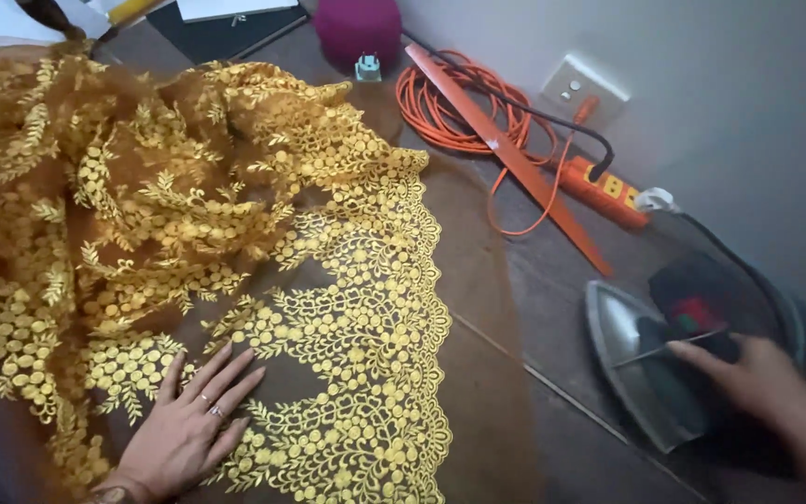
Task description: Cutting a piece of yellow lace fabric with scissors and then ironing it flat on a workbench.
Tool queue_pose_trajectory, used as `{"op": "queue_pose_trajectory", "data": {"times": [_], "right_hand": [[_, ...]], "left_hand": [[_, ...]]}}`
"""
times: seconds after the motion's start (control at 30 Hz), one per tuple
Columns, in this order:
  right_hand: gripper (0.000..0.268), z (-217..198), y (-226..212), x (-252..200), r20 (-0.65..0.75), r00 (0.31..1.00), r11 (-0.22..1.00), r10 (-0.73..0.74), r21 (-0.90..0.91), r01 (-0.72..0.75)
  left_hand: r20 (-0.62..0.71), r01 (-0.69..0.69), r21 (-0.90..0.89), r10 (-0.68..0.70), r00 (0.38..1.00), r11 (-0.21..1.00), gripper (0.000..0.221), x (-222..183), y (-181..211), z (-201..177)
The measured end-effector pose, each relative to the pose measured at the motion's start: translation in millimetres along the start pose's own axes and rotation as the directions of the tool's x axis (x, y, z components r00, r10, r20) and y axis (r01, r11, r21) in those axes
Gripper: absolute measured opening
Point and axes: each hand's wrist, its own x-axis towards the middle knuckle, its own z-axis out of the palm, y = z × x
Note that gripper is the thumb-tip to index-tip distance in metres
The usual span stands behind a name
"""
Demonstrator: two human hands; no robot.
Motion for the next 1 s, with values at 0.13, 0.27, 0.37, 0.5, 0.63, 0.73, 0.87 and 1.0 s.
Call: {"op": "queue_pose_trajectory", "data": {"times": [0.13,0.27,0.37,0.5,0.63,0.73,0.87,1.0], "right_hand": [[0.037,10,-63,-82,0.120,0.987,0.995,-0.103,0.011,0.103],[0.045,28,-138,-150,0.175,0.946,0.955,-0.274,-0.062,0.289],[0.049,50,-186,-178,0.194,0.909,0.922,-0.370,-0.042,0.384],[0.059,82,-231,-197,0.212,0.882,0.896,-0.421,-0.052,0.440],[0.065,113,-249,-200,0.205,0.835,0.832,-0.511,-0.125,0.540],[0.063,117,-255,-204,0.202,0.837,0.832,-0.508,-0.135,0.537],[0.064,117,-254,-203,0.209,0.821,0.821,-0.531,-0.114,0.560],[0.067,115,-249,-197,0.240,0.748,0.747,-0.619,-0.117,0.655]], "left_hand": [[0.010,0.007,0.010,-0.007,1.000,1.000,0.062,-8,-2,6],[0.007,0.006,0.085,-0.006,1.000,0.996,0.064,-12,-6,9],[0.004,0.015,0.064,-0.015,1.000,0.998,0.065,-13,-7,10],[-0.020,0.025,0.083,-0.024,1.000,0.996,0.068,-14,-9,12],[-0.038,0.033,0.068,-0.031,0.999,0.997,0.068,-16,-9,12],[-0.037,0.037,0.066,-0.034,0.999,0.997,0.067,-16,-9,15],[-0.025,0.037,0.067,-0.036,0.999,0.997,0.065,-16,-9,14],[-0.017,0.038,0.054,-0.037,0.999,0.998,0.062,-16,-8,13]]}}
